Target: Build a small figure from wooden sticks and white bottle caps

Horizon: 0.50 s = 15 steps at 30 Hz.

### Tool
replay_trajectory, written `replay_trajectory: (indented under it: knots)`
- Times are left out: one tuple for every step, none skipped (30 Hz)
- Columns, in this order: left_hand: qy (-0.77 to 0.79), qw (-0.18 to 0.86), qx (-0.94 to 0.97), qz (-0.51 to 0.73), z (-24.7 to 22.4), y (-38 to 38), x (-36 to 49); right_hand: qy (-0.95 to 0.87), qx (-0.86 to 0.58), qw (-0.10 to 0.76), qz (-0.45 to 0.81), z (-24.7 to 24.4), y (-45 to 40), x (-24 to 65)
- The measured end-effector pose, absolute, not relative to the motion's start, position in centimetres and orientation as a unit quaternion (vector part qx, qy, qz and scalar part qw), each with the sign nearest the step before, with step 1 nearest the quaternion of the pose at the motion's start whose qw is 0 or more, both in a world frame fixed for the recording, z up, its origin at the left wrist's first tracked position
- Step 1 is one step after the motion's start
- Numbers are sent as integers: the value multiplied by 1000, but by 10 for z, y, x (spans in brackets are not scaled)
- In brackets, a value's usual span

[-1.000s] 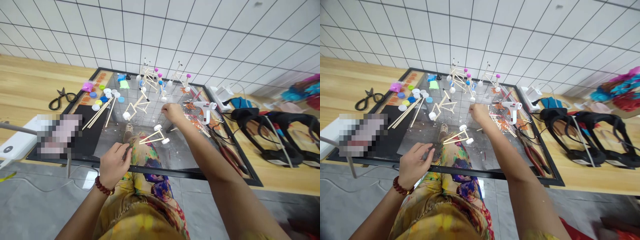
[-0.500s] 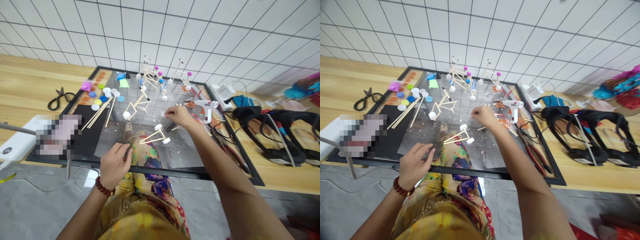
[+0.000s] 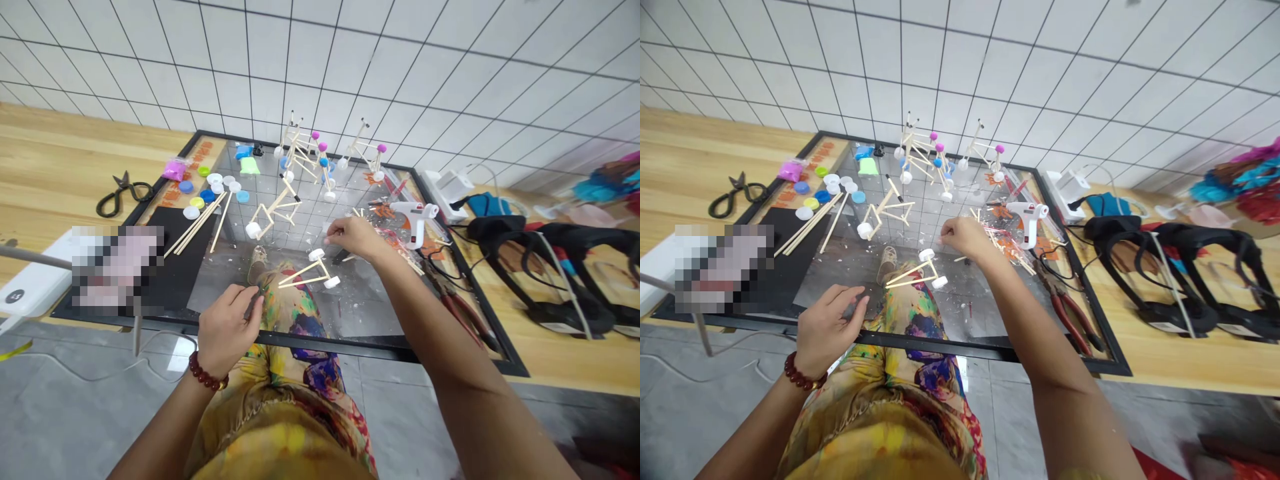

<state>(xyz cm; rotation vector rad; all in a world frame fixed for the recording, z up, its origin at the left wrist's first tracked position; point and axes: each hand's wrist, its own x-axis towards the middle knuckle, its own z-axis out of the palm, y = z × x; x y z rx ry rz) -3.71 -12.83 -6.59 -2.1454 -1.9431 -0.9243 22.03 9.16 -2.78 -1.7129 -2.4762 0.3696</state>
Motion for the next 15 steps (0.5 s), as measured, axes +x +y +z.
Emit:
replay_trajectory:
  knots:
    - [-640,52,-704,-303,-66,-128,-37,-817,-562,55,120,-28,90,219]
    - [-641,53,-703,-303,-66,-128,-37,-813,-571,56,97,-29,89,217]
    - [-642,53,-702,-303,-66,-128,-37,-805,-587,53,61,-29,89,215]
    - [-642,53,-702,-304,-66,-128,-37,-796,-603,46,25,-28,88,214]
    - [-643,52,-701,-305,-66,-128,-37,-787,-615,37,-4,-27,88,214]
    - [-643,50,-700,-306,-66,-128,-37,-785,-619,30,-20,-26,87,215]
    - [-643,49,-700,-306,-66,-128,-38,-791,-612,26,-19,-24,84,217]
    - [-643,48,-700,-307,-66,-128,-38,-801,-598,26,0,-22,80,219]
    - [-642,49,-701,-306,-66,-127,-38,-816,-576,30,33,-20,75,223]
    - [-642,50,-702,-305,-66,-127,-38,-828,-554,32,77,-18,68,228]
    - [-642,52,-702,-304,-66,-127,-38,-833,-539,26,119,-16,61,234]
    - [-642,54,-702,-303,-66,-127,-37,-833,-535,18,139,-14,53,240]
    - [-642,55,-702,-302,-66,-127,-37,-829,-545,14,129,-12,45,247]
    - [-642,57,-702,-302,-66,-127,-37,-821,-562,20,98,-10,37,255]
    - [-641,58,-702,-304,-65,-127,-37,-811,-580,36,62,-9,28,261]
